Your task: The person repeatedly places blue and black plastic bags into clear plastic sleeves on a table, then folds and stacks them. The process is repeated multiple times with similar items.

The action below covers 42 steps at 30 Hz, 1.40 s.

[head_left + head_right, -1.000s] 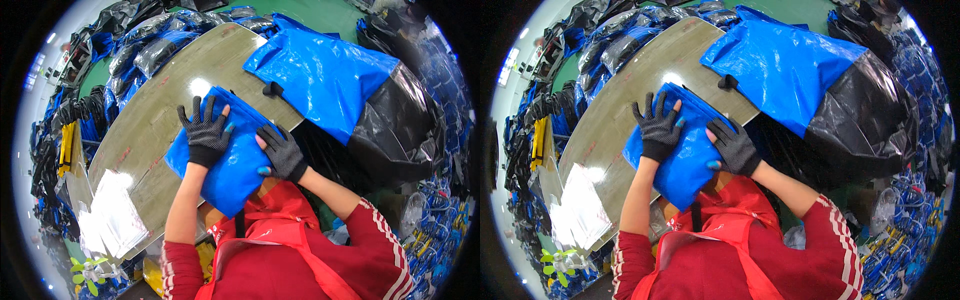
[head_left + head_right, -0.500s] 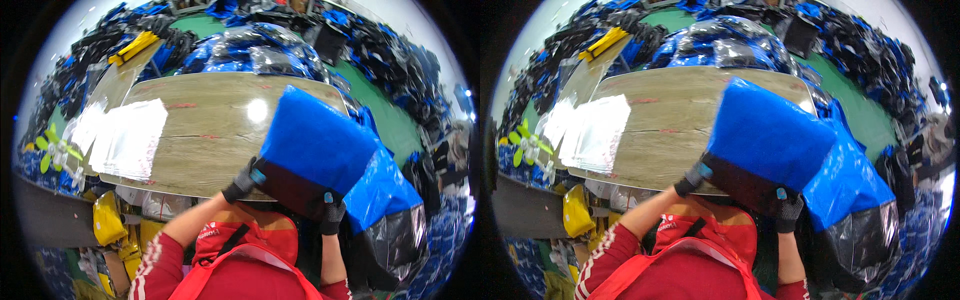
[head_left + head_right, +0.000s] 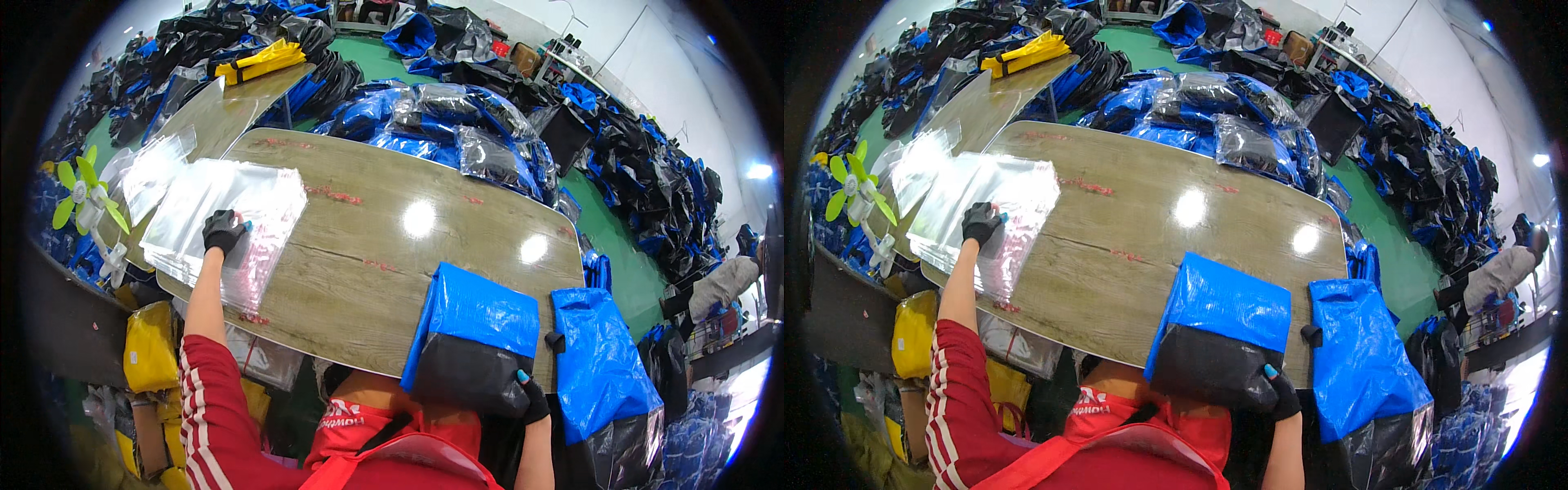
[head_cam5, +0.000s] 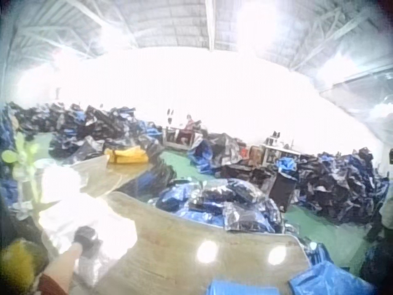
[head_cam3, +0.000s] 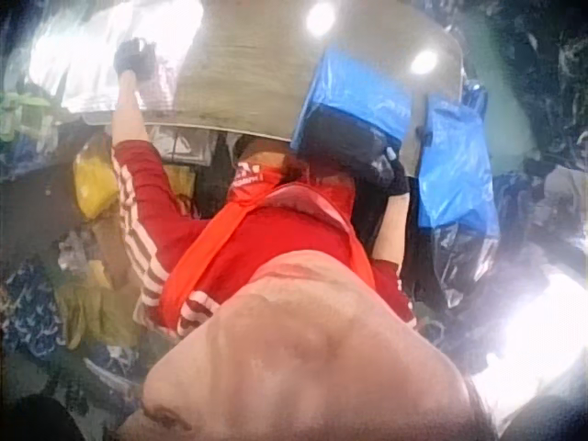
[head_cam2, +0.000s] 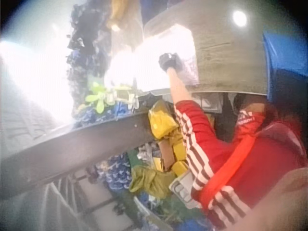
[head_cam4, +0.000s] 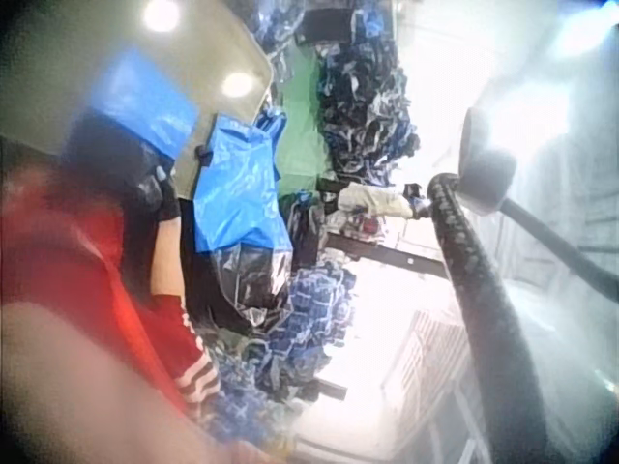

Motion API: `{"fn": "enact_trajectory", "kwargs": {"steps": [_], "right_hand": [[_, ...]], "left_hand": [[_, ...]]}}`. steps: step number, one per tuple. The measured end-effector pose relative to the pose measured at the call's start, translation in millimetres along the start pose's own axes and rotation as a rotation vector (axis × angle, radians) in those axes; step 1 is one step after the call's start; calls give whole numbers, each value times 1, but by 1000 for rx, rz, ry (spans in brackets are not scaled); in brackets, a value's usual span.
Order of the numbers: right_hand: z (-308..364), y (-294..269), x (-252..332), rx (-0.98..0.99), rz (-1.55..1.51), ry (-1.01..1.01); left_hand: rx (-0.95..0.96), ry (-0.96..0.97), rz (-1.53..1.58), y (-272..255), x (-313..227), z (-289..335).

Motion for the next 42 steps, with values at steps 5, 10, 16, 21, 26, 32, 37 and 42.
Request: {"fn": "enact_trajectory", "kwargs": {"steps": [5, 10, 16, 21, 26, 32, 37, 42], "right_hand": [[-6, -12, -12, -77, -64, -32], [-14, -23, -6, 7, 35, -173], [8, -22, 40, 15, 154, -275], [15, -12, 71, 73, 386, -125], [6, -14, 68, 144, 457, 47], [4, -22, 56, 167, 348, 74], [9, -19, 56, 188, 299, 79], [13, -18, 60, 182, 256, 69]], "left_hand": [[93, -21, 340, 8, 3, -6], [270, 332, 738, -34, -148, 94], [213, 809, 757, -51, -273, 249], [142, 816, 730, -62, -278, 267], [104, 812, 722, -61, -277, 266], [156, 689, 748, -53, -280, 264], [103, 788, 666, -55, -284, 263], [213, 676, 709, -49, -283, 258]]}}
Point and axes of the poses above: each hand's wrist, its own z-axis away from the middle knuckle, its own y-axis out of the palm, x = y × z, the point moved 4 cm from there along -z, towards the middle knuckle, and after that the axes turned 5 degrees about -z, right-handed, at the moved point
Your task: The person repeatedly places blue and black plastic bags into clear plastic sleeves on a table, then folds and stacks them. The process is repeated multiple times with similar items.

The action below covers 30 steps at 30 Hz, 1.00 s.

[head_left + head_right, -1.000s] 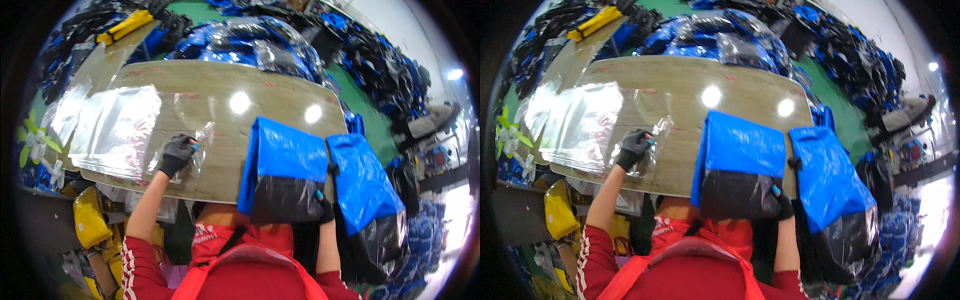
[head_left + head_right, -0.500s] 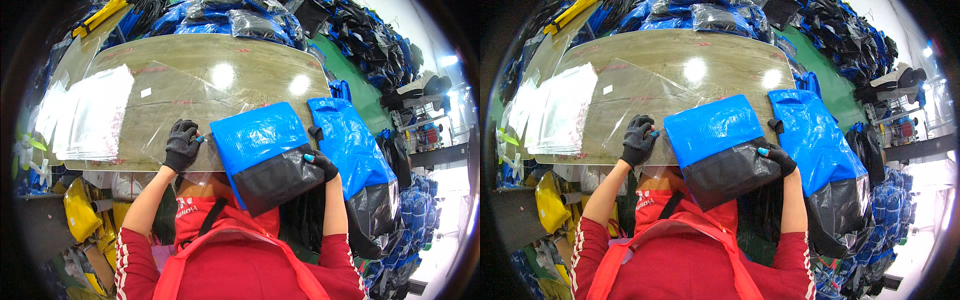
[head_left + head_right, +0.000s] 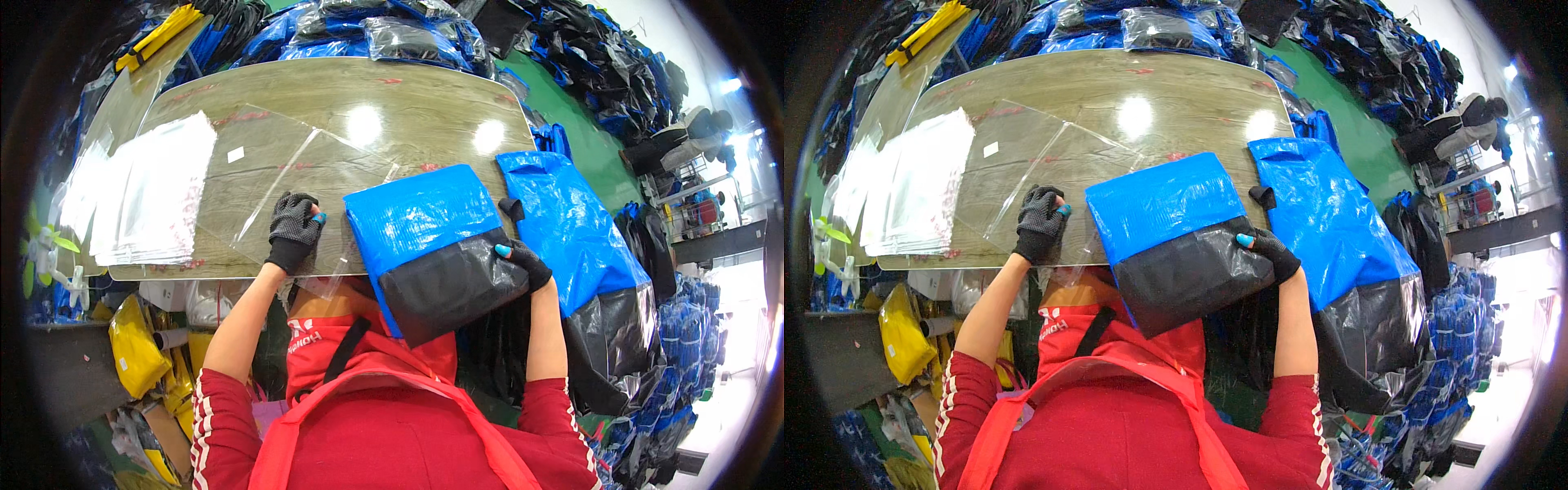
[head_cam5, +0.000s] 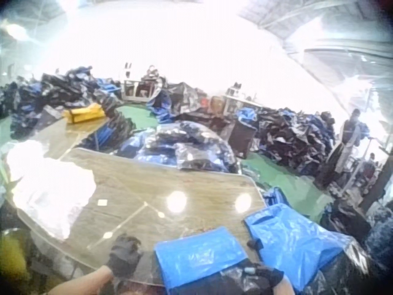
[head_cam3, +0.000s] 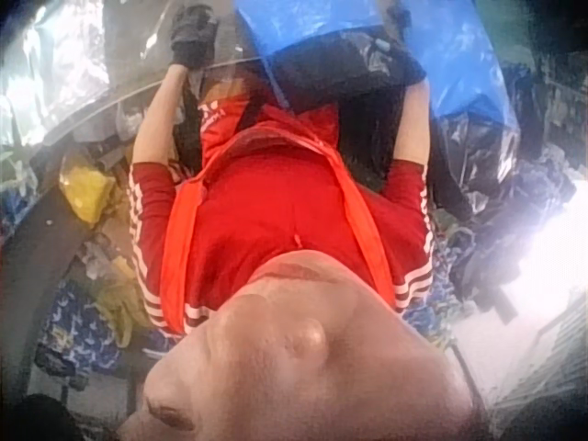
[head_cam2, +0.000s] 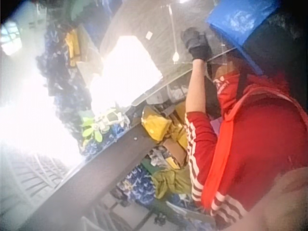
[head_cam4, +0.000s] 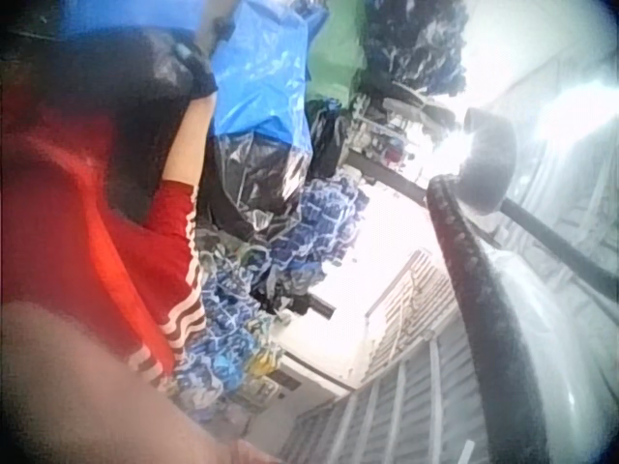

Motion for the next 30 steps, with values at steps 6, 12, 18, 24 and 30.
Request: {"fn": "enact_trajectory", "kwargs": {"steps": [6, 12, 18, 24, 30], "right_hand": [[0, -6, -1, -39, 35, -17], [-1, -6, -2, -64, 33, 28], [2, -2, -5, -58, -10, -21], [-1, -18, -4, 21, 23, 58], [-2, 52, -18, -85, 141, -100]], "left_hand": [[-31, 99, -143, -1, -7, -1], [25, -31, -121, 0, -8, -2], [0, 78, -164, 2, -9, 0], [41, 11, -37, -1, 3, -5], [66, -253, 518, -12, -2, -18]]}}
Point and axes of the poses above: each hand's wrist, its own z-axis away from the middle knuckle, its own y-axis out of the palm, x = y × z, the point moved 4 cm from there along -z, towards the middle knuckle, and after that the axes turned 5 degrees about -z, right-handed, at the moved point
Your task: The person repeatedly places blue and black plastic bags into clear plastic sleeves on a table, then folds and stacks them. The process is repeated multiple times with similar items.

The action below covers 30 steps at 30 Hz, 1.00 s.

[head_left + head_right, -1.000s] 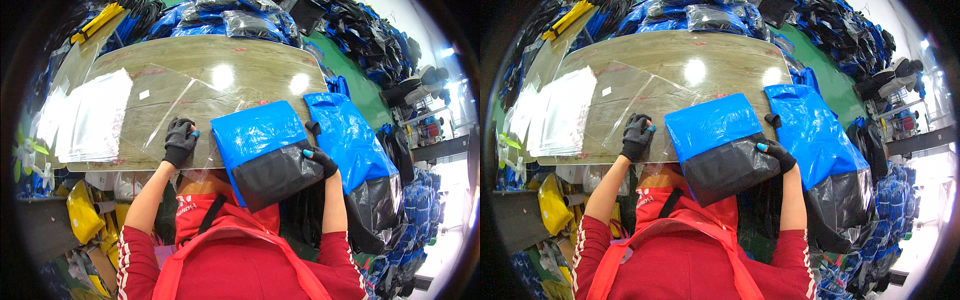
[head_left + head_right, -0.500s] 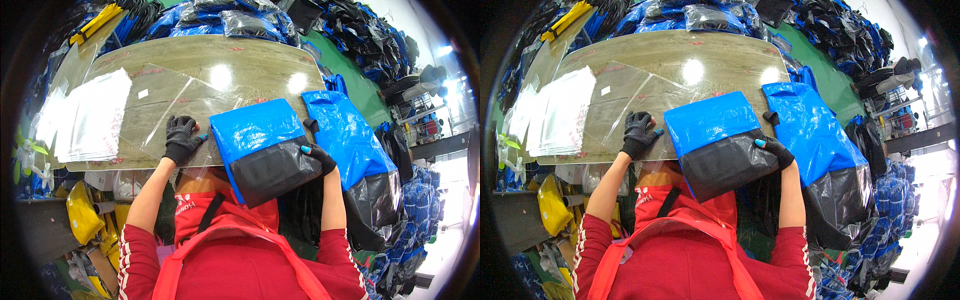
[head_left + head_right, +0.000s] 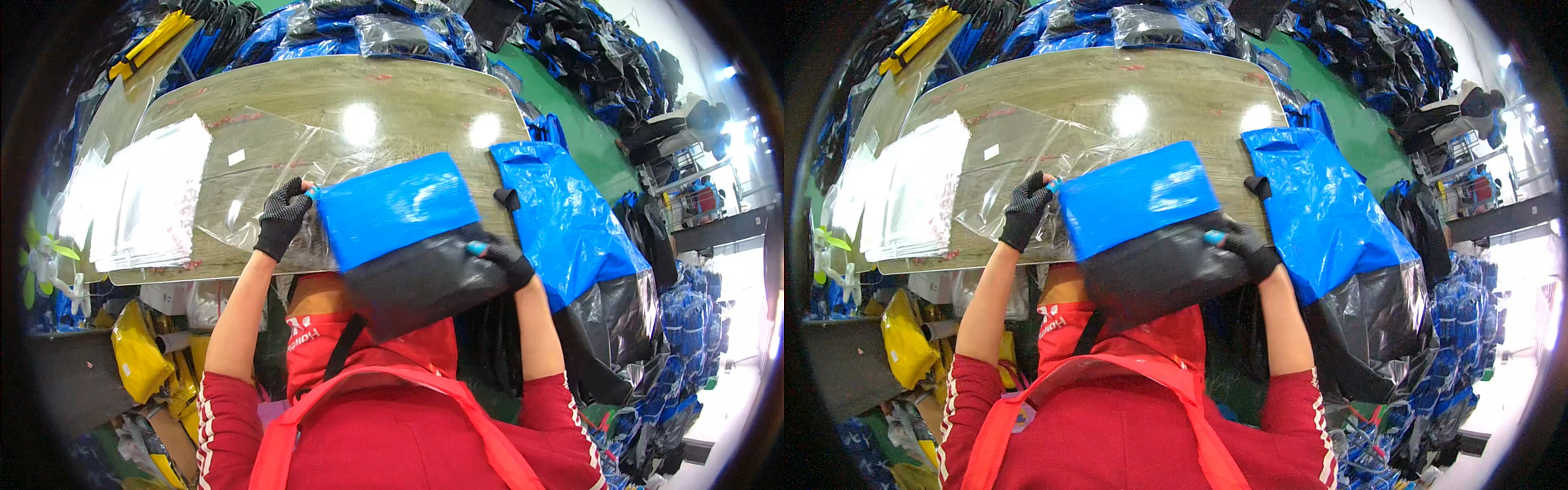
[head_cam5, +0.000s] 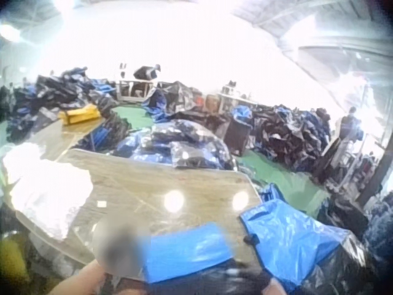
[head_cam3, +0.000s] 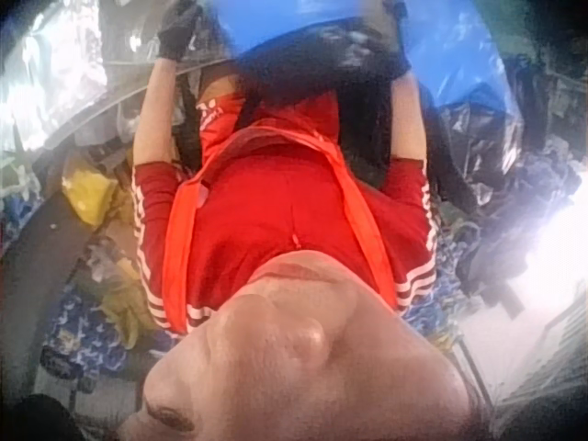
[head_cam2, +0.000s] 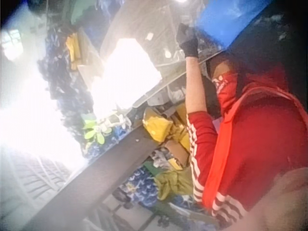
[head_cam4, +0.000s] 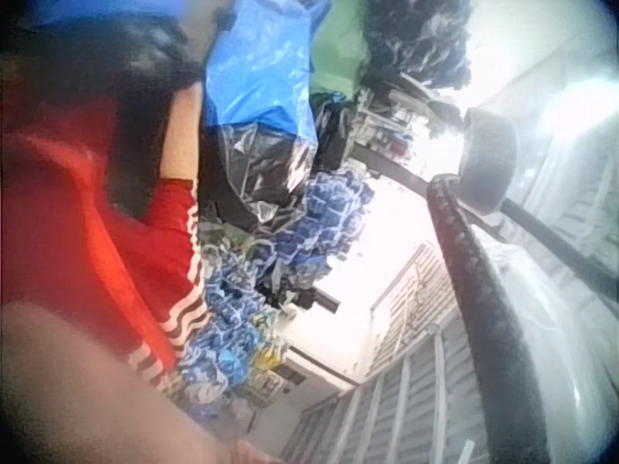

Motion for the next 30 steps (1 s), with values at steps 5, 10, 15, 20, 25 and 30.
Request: {"fn": "enact_trajectory", "kwargs": {"steps": [5, 10, 15, 20, 25, 30], "right_hand": [[14, 93, -68, 143, 299, -213], [-3, 53, -76, 213, 255, -229], [0, 43, -62, 70, 78, -117], [26, 96, -84, 419, 217, -90], [-53, 54, -39, -132, 489, -269], [-166, 123, -16, 564, 436, -281]], "left_hand": [[72, 512, -617, -24, -43, 22], [202, 335, -289, -62, -32, 48], [112, 156, -212, -57, -19, 51], [271, 217, -442, -48, -28, 51], [159, 289, -319, -64, -30, 67], [120, 276, -410, -68, -23, 83]]}}
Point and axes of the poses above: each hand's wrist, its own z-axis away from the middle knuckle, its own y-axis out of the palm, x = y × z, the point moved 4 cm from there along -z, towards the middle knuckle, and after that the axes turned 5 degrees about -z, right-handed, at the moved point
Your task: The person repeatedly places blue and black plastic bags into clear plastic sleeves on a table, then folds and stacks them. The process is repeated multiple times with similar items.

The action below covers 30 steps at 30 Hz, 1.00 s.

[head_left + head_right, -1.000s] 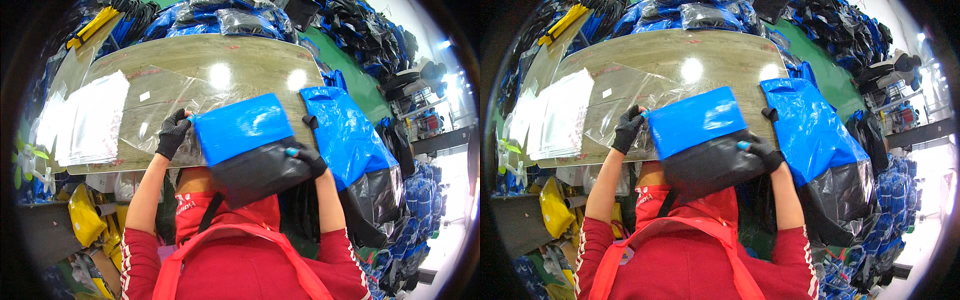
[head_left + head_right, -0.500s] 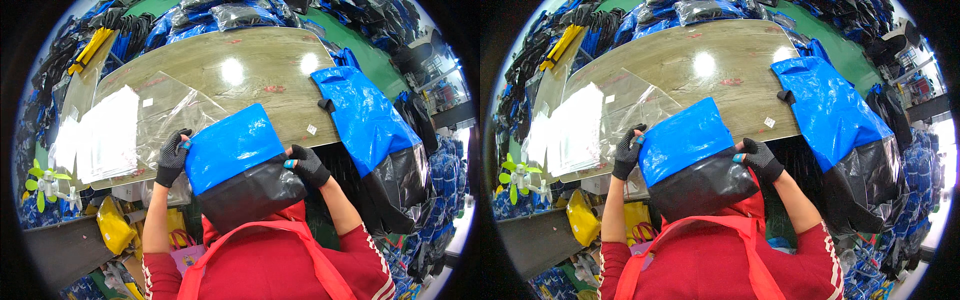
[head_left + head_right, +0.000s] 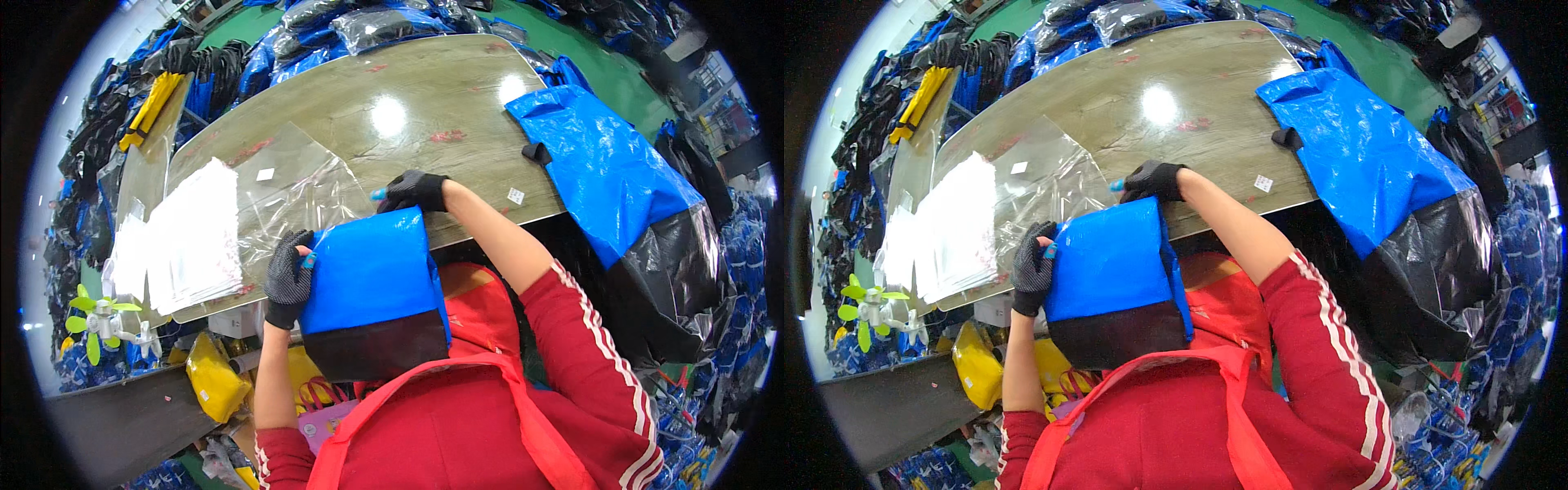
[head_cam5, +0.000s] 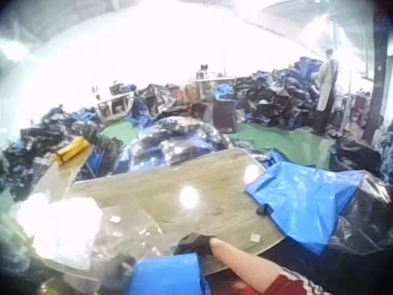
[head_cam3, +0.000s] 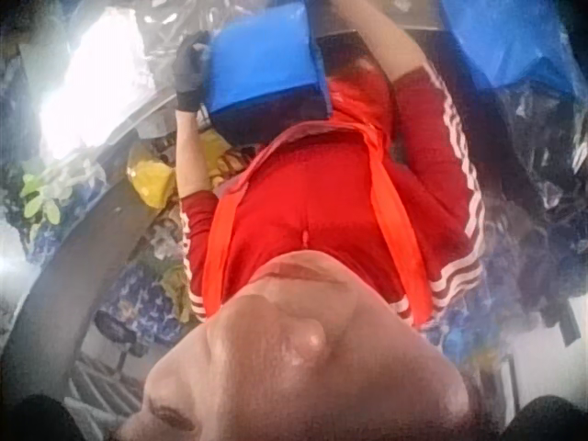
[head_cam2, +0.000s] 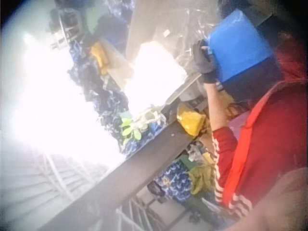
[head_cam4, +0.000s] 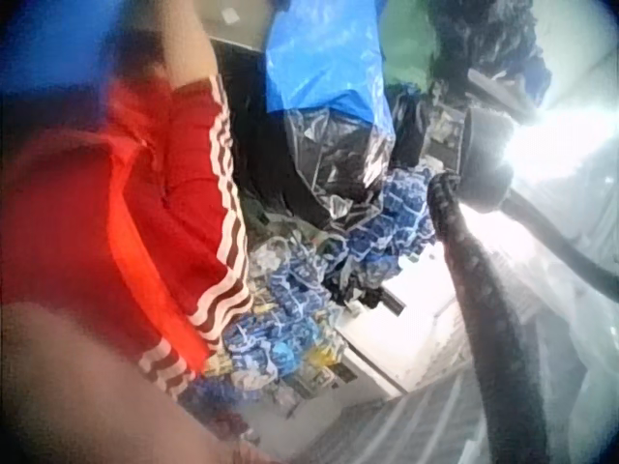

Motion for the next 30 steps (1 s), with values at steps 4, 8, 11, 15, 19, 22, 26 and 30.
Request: {"fn": "enact_trajectory", "kwargs": {"steps": [4, 8, 11, 15, 19, 22, 26, 30], "right_hand": [[-33, 16, -6, 41, 266, 124], [5, -3, 9, -117, -99, 0], [43, -12, 14, -198, -257, 120], [80, 9, 22, -335, -239, 20], [97, 35, 6, -451, 129, 70], [106, 51, -5, -697, 477, -102], [131, 87, -22, -870, 674, -186], [162, 98, -27, -695, 673, -97]], "left_hand": [[-87, 151, -287, -7, -15, 10], [-111, 51, -355, -4, -19, 18], [-80, -34, -211, 5, -15, 22], [-119, -7, -256, 11, -6, 25], [-242, -322, -99, 12, 29, 25], [-390, -292, -74, 9, 46, 23], [-198, -607, 662, 14, 67, 26], [75, -751, 870, 14, 50, 30]]}}
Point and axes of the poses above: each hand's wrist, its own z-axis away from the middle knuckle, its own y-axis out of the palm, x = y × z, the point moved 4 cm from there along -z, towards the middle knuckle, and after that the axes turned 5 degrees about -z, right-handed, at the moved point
